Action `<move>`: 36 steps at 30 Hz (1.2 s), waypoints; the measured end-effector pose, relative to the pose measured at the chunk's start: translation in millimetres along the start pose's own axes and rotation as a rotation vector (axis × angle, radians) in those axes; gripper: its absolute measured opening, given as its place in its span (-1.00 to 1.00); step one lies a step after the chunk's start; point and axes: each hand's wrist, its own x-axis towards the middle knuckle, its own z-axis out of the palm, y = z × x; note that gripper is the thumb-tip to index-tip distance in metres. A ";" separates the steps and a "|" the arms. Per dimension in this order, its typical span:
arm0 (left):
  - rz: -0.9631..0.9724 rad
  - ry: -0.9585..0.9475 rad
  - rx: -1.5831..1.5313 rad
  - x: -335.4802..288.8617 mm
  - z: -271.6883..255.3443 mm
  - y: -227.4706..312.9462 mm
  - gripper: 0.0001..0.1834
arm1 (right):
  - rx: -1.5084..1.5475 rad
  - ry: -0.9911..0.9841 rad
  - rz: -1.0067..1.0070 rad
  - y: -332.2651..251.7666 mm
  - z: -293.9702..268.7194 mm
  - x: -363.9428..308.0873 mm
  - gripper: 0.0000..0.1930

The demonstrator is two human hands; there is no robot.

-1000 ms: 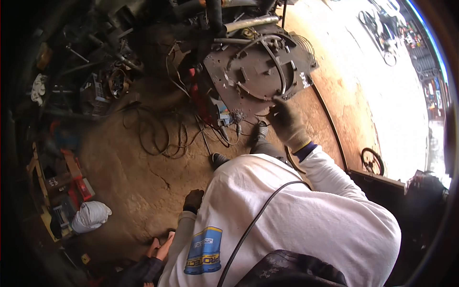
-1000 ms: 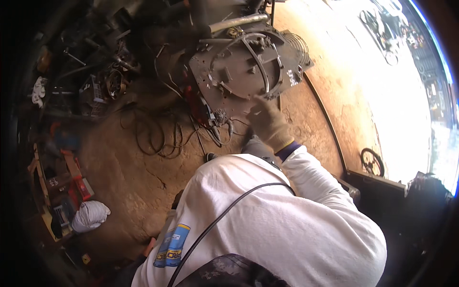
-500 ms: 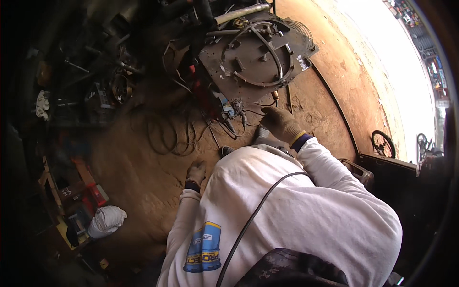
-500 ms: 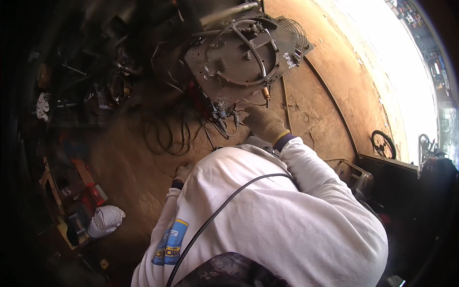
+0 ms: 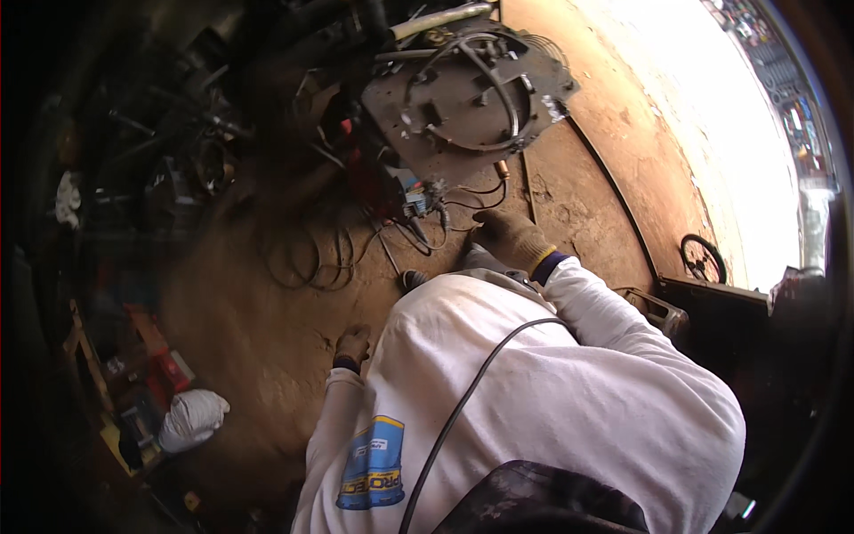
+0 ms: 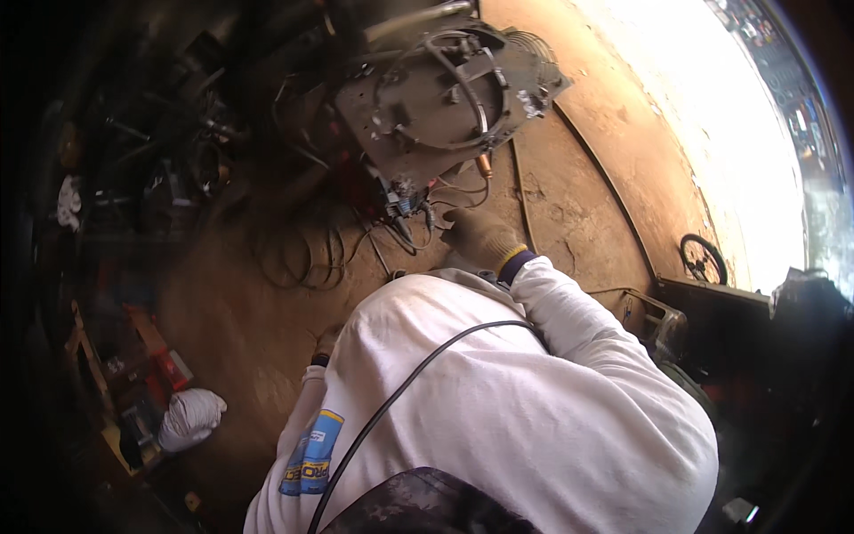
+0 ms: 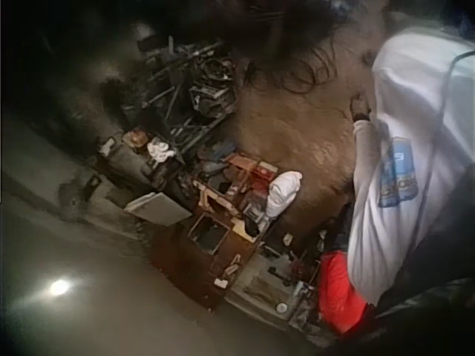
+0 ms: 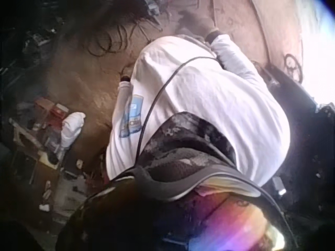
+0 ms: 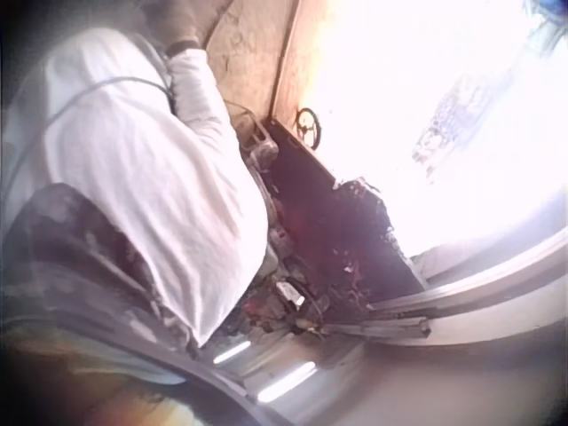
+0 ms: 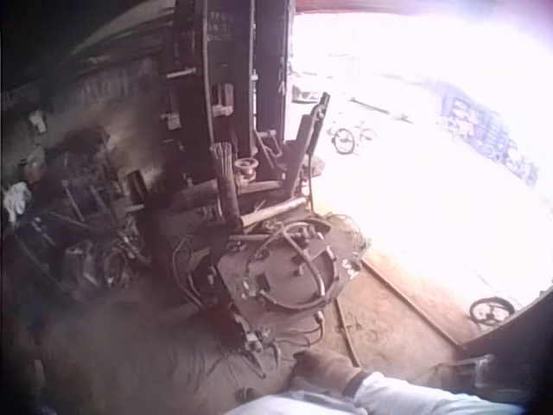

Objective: The person positions and aligns metal pieces on a jig within a fabrication shop, using their gloved hands to set and check the fit of the components before picking up a metal pipe.

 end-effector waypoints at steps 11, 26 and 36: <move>-0.164 0.172 -0.174 -48.4 20.4 9.5 -0.36 | -0.190 -0.120 -0.584 -39.3 20.4 27.4 -0.63; -0.172 0.167 -0.295 -87.4 58.2 -20.3 -0.53 | 0.002 -0.446 -0.571 -73.3 67.5 99.4 -0.51; -0.175 0.192 -0.401 -52.0 -35.3 -60.0 -0.42 | -0.075 -0.400 -0.552 -166.5 134.7 138.1 -0.64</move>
